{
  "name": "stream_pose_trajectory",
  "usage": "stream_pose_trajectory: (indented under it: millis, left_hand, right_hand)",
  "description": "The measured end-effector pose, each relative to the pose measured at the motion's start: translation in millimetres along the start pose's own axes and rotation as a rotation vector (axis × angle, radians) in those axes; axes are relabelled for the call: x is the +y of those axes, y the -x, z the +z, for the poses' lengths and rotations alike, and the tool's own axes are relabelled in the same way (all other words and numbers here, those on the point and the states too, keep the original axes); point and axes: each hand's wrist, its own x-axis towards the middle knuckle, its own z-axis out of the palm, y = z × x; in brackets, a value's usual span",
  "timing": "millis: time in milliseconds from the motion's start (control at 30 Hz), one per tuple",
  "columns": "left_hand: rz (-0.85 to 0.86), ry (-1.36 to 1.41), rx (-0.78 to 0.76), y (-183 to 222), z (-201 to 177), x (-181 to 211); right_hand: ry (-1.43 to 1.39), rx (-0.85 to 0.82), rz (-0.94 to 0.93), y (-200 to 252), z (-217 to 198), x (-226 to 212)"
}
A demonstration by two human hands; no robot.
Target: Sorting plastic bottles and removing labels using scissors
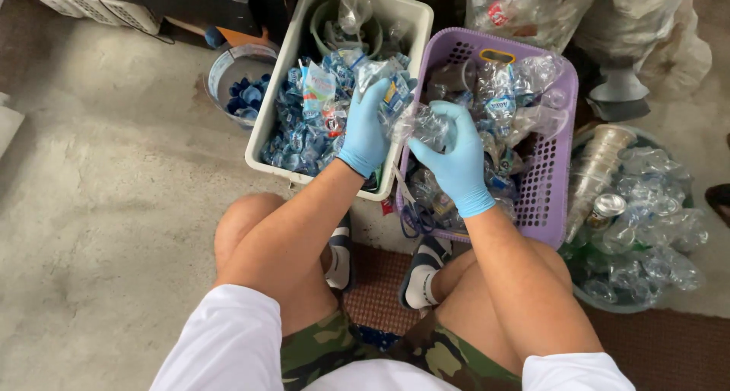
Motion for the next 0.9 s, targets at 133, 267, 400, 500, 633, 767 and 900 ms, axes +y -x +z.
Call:
stream_pose_trajectory:
  millis: [133, 267, 400, 500, 633, 767, 900]
  left_hand:
    - [-0.044, 0.151, 0.06, -28, -19, -12]
    - [-0.118, -0.114, 0.185, -10, 16, 10]
    - [-0.095, -0.305, 0.187, 13, 46, 4]
    - [-0.134, -0.315, 0.172, 31, 63, 4]
    - [-0.03, -0.283, 0.138, 10, 26, -34]
    - [-0.028, -0.333, 0.238, 24, 37, -14]
    - [-0.05, -0.365, 0.311, 25, 33, -2]
  right_hand:
    - [0.102, -0.031, -0.027, 5, 13, -8]
    - [0.275, -0.062, 0.013, 5, 13, 3]
    - [0.281, -0.182, 0.223, -1, 5, -10]
    - [0.319, -0.269, 0.386, 2, 12, 0]
    - [0.3, -0.253, 0.502, 5, 10, -9]
    - [0.304, -0.279, 0.504, 8, 15, 0]
    - [0.295, -0.267, 0.523, 12, 23, 5]
